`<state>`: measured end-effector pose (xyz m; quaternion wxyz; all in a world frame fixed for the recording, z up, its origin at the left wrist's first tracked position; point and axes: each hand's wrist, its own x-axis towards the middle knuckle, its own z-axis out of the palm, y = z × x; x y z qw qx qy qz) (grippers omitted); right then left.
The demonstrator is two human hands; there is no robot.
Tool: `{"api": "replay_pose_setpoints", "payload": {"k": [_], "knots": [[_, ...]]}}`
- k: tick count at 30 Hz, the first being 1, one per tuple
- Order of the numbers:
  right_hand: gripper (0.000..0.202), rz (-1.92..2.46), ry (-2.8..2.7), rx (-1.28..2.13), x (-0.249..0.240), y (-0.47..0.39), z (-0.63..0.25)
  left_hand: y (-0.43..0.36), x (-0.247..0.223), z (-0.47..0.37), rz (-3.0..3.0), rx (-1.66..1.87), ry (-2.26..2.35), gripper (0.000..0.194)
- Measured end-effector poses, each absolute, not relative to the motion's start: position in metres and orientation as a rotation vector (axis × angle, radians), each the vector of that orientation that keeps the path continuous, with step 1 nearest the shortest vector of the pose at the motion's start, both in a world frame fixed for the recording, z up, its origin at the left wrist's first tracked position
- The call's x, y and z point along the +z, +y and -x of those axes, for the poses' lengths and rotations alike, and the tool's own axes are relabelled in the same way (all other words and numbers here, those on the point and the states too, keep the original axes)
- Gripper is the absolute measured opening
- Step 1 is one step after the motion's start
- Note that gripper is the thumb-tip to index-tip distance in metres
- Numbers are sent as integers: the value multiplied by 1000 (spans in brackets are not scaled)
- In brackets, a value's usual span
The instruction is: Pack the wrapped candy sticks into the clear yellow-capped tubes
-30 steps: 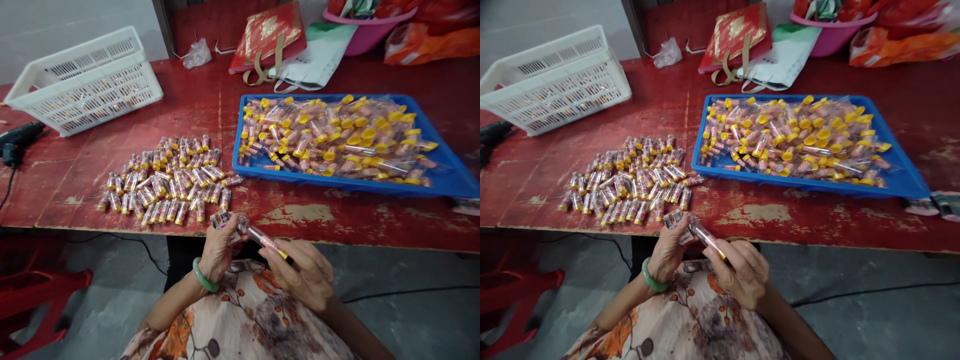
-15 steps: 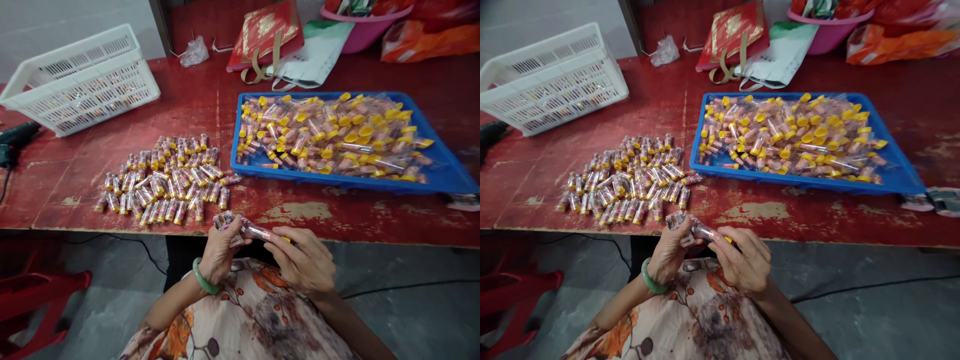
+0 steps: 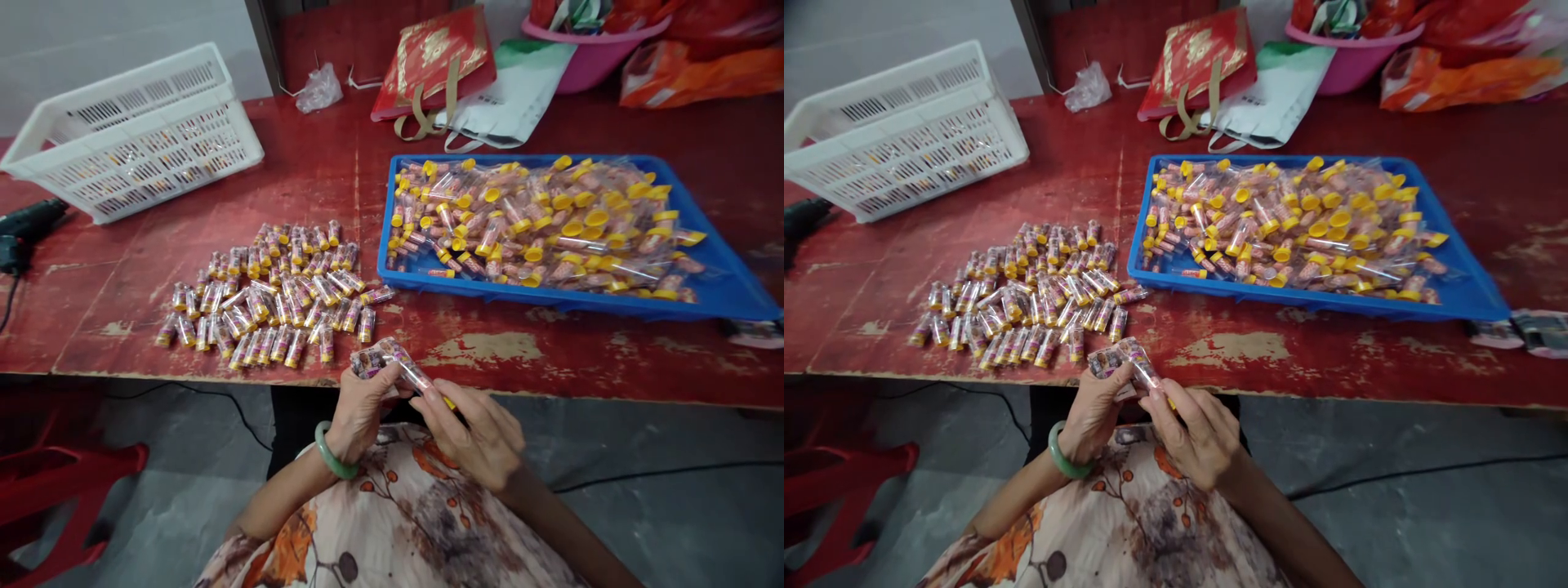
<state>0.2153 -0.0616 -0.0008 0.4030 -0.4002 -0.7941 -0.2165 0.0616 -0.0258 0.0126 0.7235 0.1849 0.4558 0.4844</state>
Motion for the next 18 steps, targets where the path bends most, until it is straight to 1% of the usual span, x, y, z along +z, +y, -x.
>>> {"api": "replay_pose_setpoints", "payload": {"k": [2, 3, 7, 12, 15, 18], "knots": [[45, 1011, -2029, -490, -6, -62, -212, -25, 14, -61, -395, 1084, 989, 28], [44, 1009, -2032, -408, -8, -62, -210, -25, 14, -61, -381, 1091, 982, 28], [44, 1022, -1960, 47, -10, -59, -206, -25, 17, -61, -345, 1059, 950, 27], [38, 1145, -1729, 253, -5, -47, -208, -30, 18, -62, -411, 959, 890, 30], [30, 1150, -1654, 449, -2, -40, -206, -32, 18, -61, -435, 924, 863, 35], [27, 1136, -1581, 586, -2, -37, -203, -32, 19, -58, -436, 893, 894, 35]]}}
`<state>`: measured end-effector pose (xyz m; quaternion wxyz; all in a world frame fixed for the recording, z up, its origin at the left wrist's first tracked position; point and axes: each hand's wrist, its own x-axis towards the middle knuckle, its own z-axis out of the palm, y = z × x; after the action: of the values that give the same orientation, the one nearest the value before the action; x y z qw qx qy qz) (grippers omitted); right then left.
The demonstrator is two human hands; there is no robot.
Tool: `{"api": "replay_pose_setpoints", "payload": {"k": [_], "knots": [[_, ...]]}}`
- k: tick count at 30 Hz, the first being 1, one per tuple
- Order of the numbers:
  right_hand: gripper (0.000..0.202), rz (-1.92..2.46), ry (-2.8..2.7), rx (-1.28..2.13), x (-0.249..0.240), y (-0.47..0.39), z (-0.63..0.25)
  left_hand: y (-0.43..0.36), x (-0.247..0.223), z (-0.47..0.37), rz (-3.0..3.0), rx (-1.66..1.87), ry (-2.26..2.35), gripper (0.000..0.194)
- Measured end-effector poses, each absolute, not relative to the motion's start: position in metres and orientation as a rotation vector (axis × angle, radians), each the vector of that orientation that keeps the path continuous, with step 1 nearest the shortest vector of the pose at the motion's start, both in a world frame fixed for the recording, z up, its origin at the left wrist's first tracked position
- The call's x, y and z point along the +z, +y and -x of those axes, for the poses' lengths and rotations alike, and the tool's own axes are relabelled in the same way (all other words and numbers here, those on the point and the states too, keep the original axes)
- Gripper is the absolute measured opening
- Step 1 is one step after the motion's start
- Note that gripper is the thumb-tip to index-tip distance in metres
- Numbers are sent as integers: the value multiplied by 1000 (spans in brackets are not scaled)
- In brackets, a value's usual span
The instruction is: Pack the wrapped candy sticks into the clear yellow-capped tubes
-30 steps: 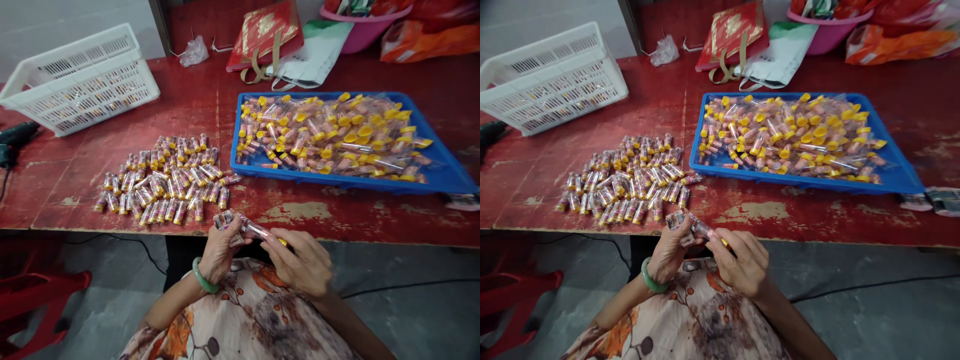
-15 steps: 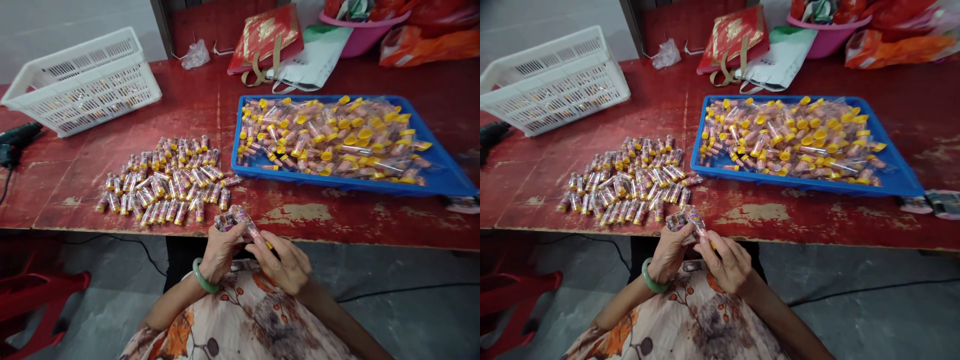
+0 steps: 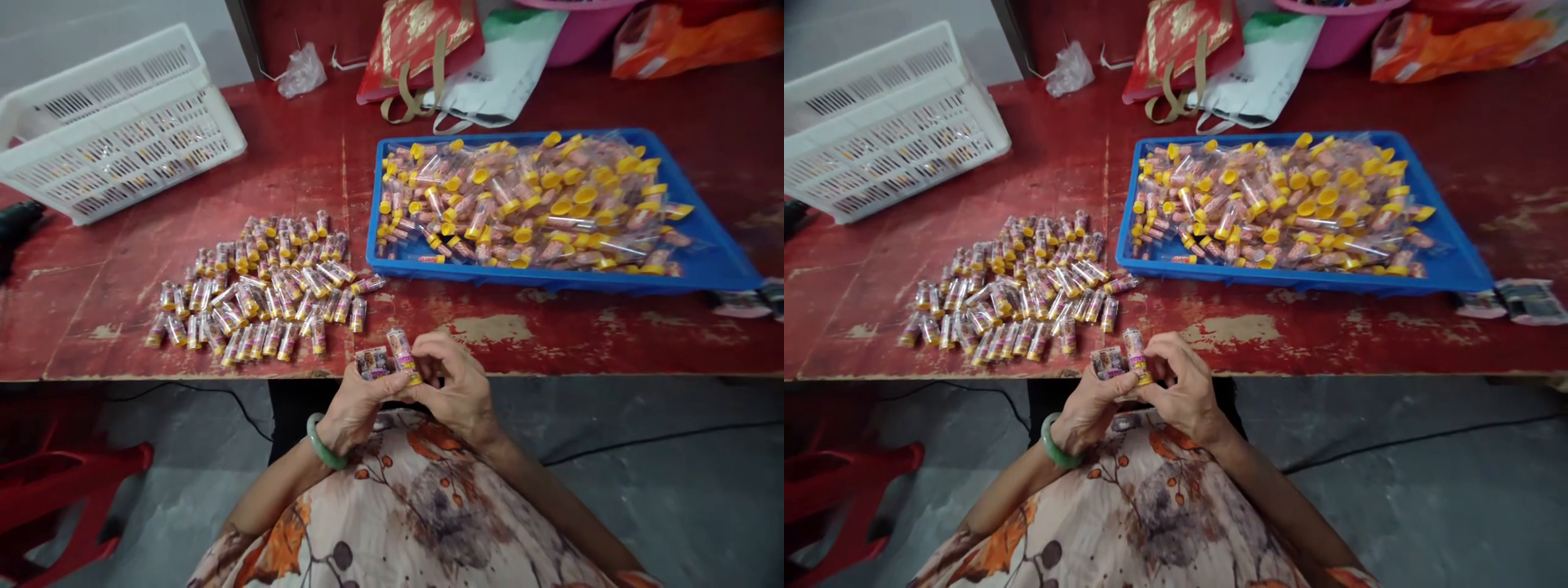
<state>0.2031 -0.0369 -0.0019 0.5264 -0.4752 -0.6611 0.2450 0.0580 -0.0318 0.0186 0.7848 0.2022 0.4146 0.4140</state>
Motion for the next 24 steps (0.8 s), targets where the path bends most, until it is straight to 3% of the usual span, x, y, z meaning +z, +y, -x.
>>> {"api": "replay_pose_setpoints", "payload": {"k": [7, 10, 16, 24], "knots": [[33, 1056, -1730, 474, 7, -38, -210, -28, 20, -54, -403, 915, 865, 34], [25, 1037, -1726, 460, 9, -39, -212, -26, 19, -52, -418, 893, 846, 28], [33, 1030, -1816, 150, -3, -46, -206, -27, 17, -51, -430, 870, 853, 25], [25, 1031, -1883, -160, -12, -51, -203, -33, 13, -50, -405, 864, 867, 32]]}}
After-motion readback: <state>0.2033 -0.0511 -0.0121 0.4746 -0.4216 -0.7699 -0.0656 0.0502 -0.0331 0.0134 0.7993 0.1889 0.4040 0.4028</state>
